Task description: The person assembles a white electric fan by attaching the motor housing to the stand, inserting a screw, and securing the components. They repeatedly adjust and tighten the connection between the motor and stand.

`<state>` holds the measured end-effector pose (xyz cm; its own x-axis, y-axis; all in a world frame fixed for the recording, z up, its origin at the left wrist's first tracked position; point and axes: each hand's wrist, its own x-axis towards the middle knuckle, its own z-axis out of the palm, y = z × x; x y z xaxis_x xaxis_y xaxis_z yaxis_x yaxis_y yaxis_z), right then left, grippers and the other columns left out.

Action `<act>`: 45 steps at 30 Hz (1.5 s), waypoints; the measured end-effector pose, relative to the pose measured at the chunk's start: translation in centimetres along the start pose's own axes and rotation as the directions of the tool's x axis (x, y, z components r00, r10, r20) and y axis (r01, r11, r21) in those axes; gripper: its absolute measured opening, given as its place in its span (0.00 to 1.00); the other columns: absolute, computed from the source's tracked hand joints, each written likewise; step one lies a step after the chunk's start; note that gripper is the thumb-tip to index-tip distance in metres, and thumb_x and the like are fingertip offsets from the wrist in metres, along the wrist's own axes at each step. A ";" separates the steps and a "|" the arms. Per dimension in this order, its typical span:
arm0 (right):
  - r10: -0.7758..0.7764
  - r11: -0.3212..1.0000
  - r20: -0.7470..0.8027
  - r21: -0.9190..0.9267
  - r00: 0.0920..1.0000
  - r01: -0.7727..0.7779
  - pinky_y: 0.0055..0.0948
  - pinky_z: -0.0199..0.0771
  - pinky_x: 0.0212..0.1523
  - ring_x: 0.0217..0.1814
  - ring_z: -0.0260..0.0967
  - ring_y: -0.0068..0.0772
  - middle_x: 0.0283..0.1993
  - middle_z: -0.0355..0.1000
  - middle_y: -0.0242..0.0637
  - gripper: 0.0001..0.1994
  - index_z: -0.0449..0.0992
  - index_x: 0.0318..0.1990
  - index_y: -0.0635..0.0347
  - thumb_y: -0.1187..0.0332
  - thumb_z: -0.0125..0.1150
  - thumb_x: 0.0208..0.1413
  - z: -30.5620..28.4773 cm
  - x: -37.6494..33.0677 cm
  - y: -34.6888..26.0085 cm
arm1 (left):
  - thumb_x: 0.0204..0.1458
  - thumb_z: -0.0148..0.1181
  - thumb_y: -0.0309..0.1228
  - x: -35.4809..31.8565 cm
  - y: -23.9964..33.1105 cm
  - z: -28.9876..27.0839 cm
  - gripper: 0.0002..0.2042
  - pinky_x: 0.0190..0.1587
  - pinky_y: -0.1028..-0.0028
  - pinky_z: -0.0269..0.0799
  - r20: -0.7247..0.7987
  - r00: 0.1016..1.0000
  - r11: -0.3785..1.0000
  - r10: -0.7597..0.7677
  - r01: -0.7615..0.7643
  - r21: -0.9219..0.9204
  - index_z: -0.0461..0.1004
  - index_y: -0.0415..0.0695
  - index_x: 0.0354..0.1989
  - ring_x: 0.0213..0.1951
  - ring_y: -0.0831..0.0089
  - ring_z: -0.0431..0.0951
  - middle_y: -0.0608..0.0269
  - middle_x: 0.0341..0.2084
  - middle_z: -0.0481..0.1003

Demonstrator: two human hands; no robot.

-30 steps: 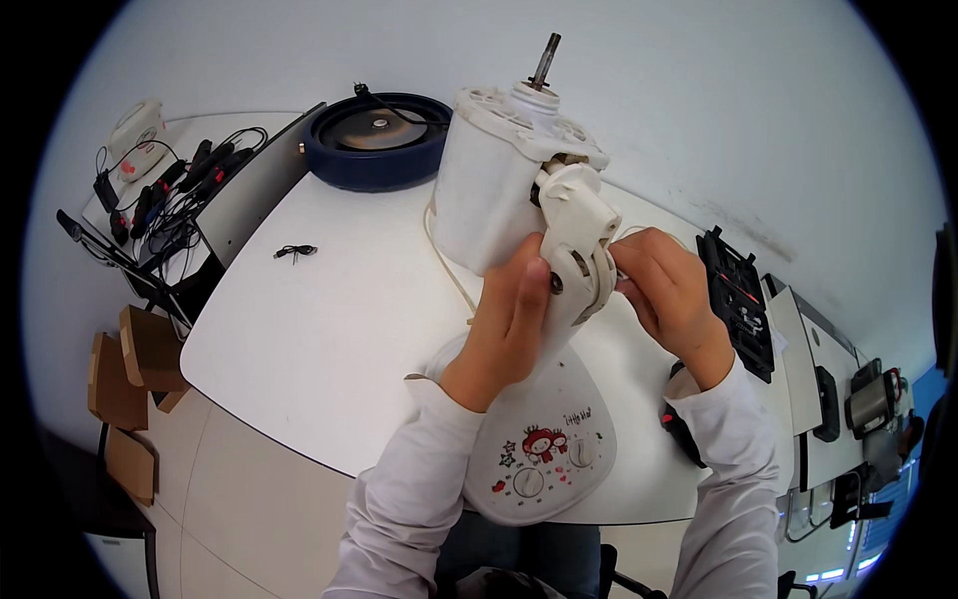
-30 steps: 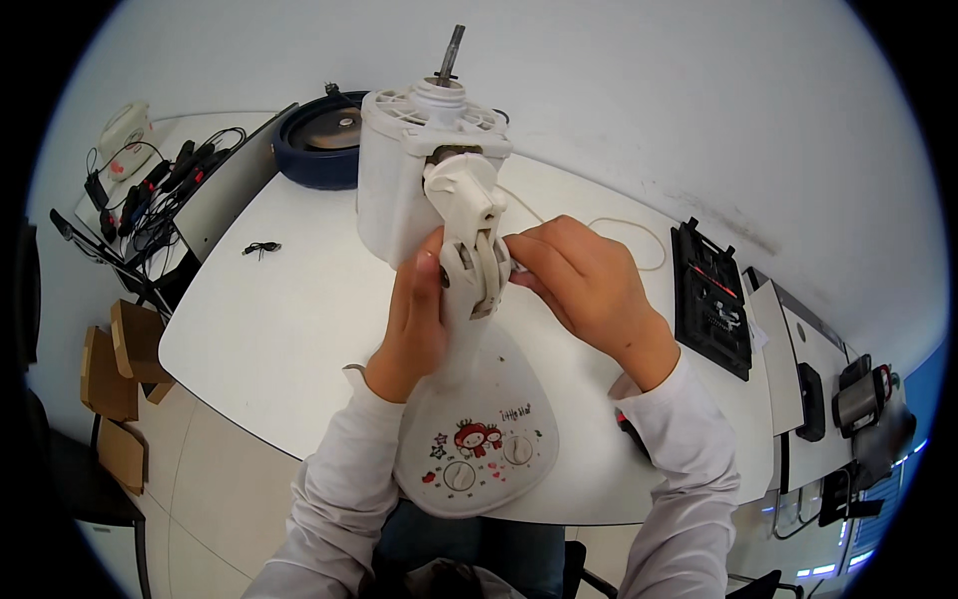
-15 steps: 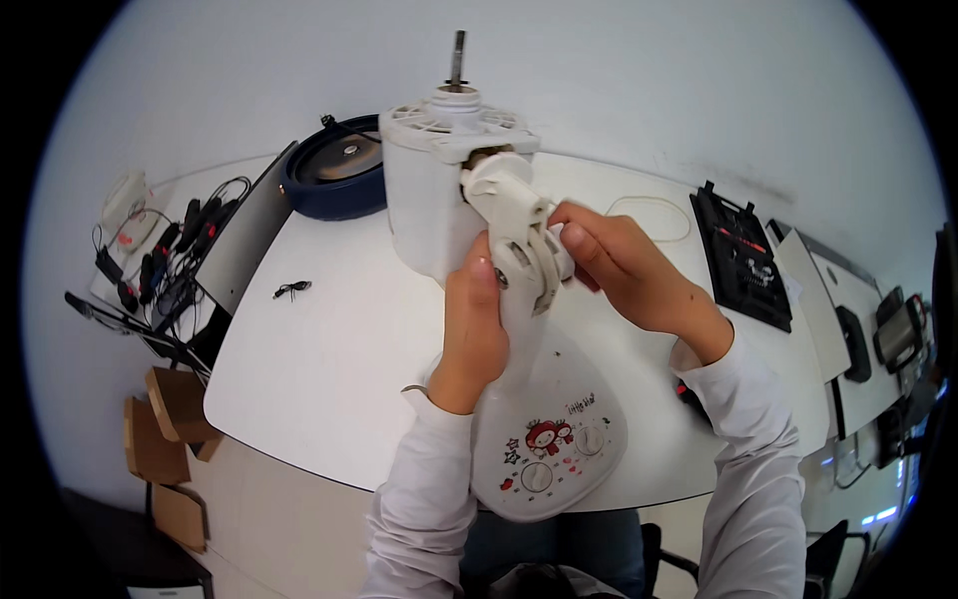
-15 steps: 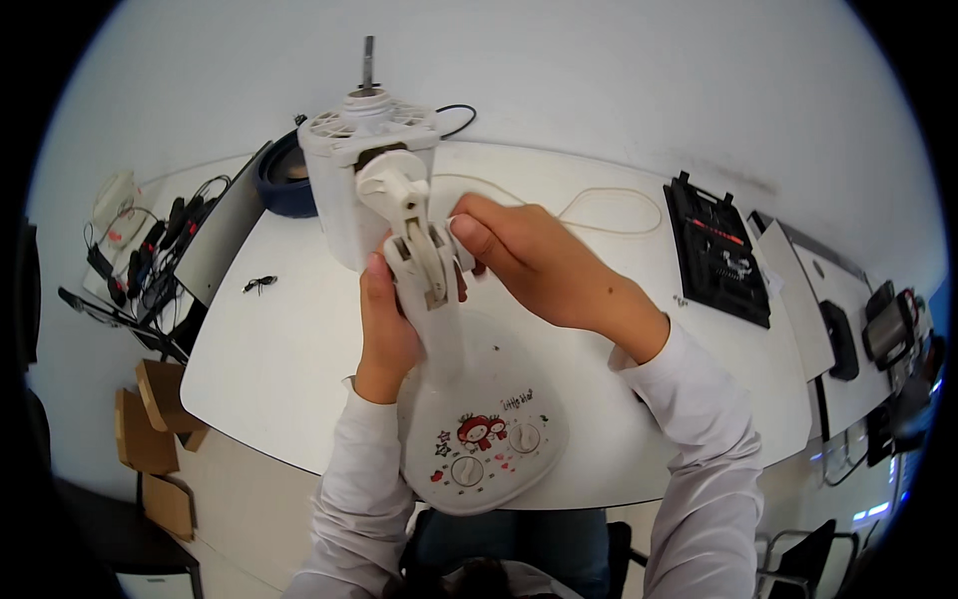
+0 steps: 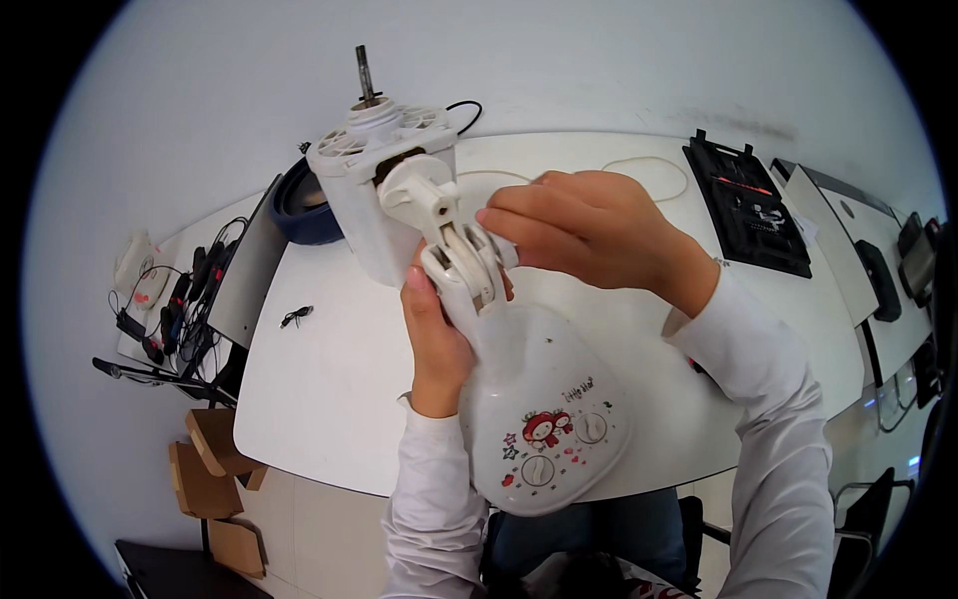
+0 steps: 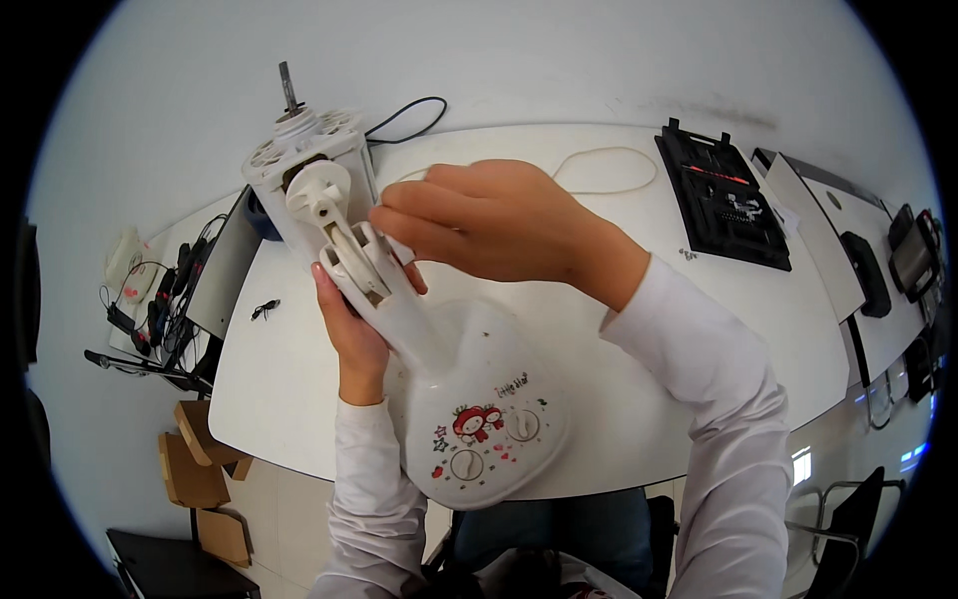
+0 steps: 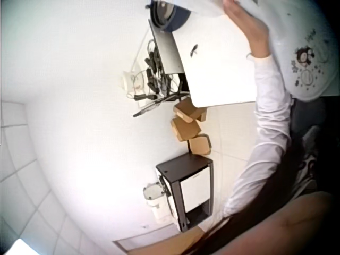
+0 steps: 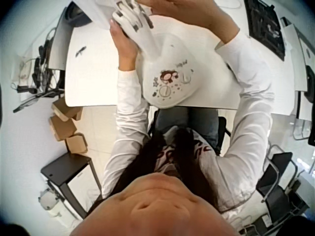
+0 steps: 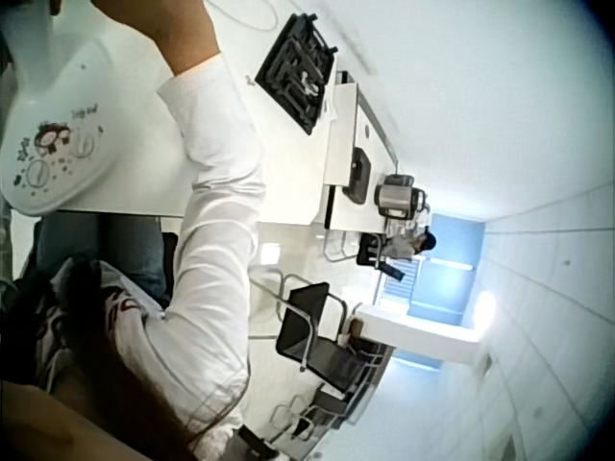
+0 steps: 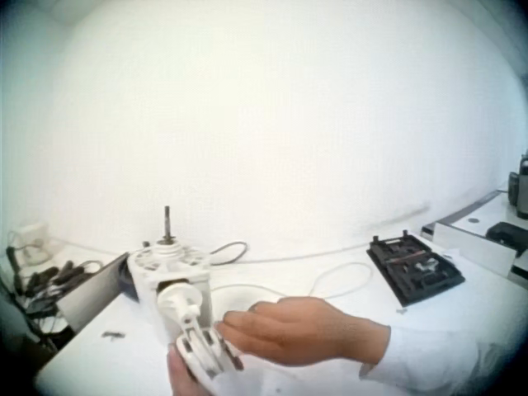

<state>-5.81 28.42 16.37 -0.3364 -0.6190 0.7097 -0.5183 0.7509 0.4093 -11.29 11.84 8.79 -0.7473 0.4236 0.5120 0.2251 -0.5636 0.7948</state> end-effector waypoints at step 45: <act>0.348 0.858 0.039 0.389 0.937 -0.335 0.23 0.70 0.27 0.32 0.68 0.28 0.39 0.69 0.25 0.13 0.72 0.40 0.50 0.72 0.60 0.44 0.4 -0.8 -1.2 | 0.50 0.34 0.54 0.2 0.0 0.0 0.29 0.28 0.73 0.67 0.044 0.998 0.999 0.034 -0.035 0.024 0.63 0.37 0.43 0.25 0.68 0.72 0.54 0.24 0.70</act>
<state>-5.23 27.88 15.07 -0.5265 -0.3274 0.7846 -0.6376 0.7625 -0.1096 -11.45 11.96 8.94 -0.7108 0.4353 0.5525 0.2657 -0.5611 0.7839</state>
